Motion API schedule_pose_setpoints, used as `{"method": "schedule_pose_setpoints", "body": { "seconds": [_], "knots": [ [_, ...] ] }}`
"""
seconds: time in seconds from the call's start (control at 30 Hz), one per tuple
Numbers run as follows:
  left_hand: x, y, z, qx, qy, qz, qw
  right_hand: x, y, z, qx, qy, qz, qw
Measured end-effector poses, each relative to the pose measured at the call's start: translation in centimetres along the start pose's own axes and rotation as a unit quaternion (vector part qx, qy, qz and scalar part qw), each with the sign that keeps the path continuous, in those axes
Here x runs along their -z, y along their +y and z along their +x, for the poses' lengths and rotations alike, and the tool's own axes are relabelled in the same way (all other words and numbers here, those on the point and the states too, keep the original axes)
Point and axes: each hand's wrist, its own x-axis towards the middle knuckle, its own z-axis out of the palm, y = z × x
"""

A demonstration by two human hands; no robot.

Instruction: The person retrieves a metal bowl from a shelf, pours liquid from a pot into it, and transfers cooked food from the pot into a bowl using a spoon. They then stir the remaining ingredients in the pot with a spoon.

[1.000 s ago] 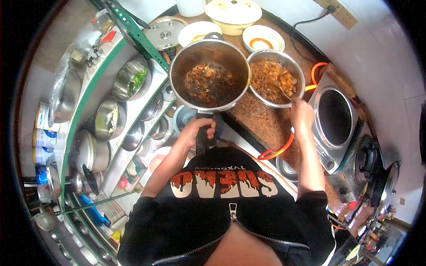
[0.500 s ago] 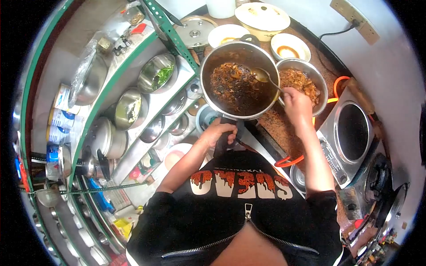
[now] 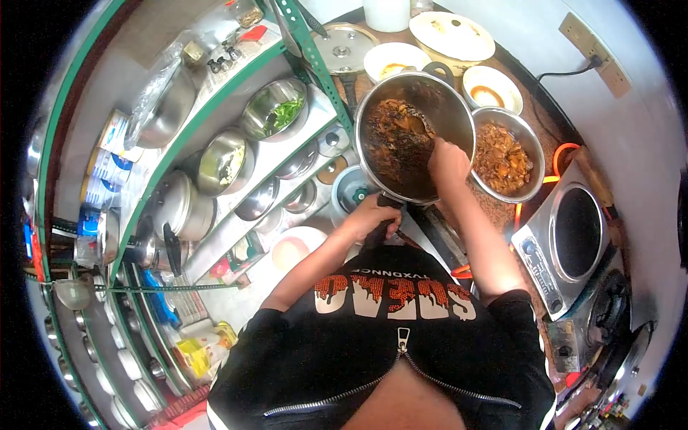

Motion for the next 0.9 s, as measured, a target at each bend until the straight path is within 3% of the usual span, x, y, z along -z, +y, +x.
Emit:
{"method": "schedule_pose_setpoints", "body": {
  "seconds": [0.9],
  "knots": [
    [0.1, 0.1, 0.3, 0.037, -0.001, 0.004, 0.999, -1.6, -2.1, -0.4, -0.020, 0.006, 0.011, 1.000]
  ]
}}
